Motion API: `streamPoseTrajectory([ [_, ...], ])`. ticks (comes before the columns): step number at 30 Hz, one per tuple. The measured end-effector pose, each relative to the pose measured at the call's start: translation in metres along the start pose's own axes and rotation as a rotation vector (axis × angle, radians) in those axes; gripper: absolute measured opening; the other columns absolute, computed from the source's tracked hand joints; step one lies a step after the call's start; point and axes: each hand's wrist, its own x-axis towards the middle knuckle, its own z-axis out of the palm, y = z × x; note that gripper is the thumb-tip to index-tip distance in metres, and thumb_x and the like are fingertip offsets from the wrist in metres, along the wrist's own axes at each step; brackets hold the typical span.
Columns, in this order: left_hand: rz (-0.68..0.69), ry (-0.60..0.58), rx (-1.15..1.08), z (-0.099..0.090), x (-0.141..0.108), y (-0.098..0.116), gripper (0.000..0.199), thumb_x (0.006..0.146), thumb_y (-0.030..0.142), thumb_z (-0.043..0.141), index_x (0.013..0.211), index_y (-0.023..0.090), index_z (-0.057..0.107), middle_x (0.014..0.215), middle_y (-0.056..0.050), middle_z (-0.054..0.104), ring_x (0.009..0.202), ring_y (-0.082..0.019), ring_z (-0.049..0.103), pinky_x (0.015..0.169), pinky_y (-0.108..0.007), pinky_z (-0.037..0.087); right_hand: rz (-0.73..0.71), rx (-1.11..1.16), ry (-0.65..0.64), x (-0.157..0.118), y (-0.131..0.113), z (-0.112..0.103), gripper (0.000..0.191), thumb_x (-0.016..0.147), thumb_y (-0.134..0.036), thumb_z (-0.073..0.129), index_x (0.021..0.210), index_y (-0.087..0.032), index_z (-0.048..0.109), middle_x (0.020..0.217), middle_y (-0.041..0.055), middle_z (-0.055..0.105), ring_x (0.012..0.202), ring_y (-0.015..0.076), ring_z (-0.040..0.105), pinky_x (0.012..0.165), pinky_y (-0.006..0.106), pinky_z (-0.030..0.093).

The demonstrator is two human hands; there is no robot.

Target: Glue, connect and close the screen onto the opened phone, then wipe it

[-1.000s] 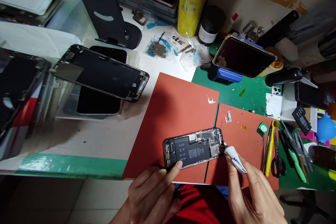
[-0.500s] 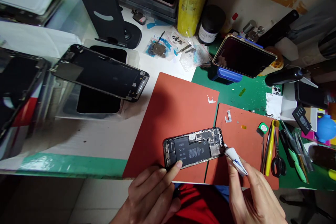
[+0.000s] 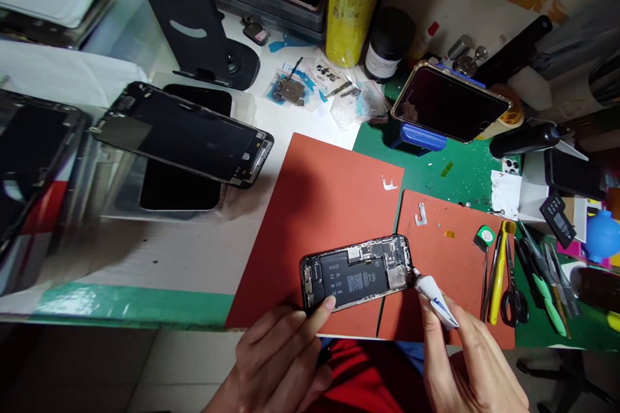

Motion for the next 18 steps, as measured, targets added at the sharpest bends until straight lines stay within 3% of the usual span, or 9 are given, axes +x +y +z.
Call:
streamPoseTrajectory([
  [5, 0.043, -0.015, 0.002, 0.0003, 0.0001, -0.0013, 0.037, 0.109, 0.017, 0.043, 0.077, 0.016, 0.062, 0.094, -0.021, 0.085, 0.076, -0.021, 0.074, 0.072, -0.035, 0.059, 0.002, -0.021, 0.009, -0.0004, 0.0000, -0.0018, 0.007, 0.103, -0.018, 0.071, 0.107, -0.022, 0.075, 0.095, 0.0003, 0.085, 0.072, 0.0165, 0.081, 0.073, 0.030, 0.062],
  [12, 0.033, -0.030, 0.004, -0.0010, -0.0008, -0.0007, 0.040, 0.110, 0.020, 0.041, 0.076, 0.017, 0.063, 0.099, -0.020, 0.085, 0.076, -0.020, 0.073, 0.071, -0.035, 0.059, -0.049, -0.056, -0.010, -0.0049, 0.0076, -0.0009, 0.016, 0.099, -0.020, 0.076, 0.115, -0.023, 0.074, 0.099, 0.0003, 0.085, 0.071, 0.0185, 0.081, 0.073, 0.029, 0.066],
  [18, 0.046, -0.012, -0.006, 0.0003, -0.0020, -0.0013, 0.038, 0.110, 0.019, 0.043, 0.078, 0.016, 0.062, 0.095, -0.024, 0.084, 0.074, -0.022, 0.073, 0.070, -0.036, 0.059, -0.030, -0.064, 0.012, -0.0069, 0.0074, -0.0012, 0.011, 0.098, -0.021, 0.077, 0.109, -0.022, 0.074, 0.096, 0.0012, 0.085, 0.071, 0.0199, 0.081, 0.073, 0.029, 0.067],
])
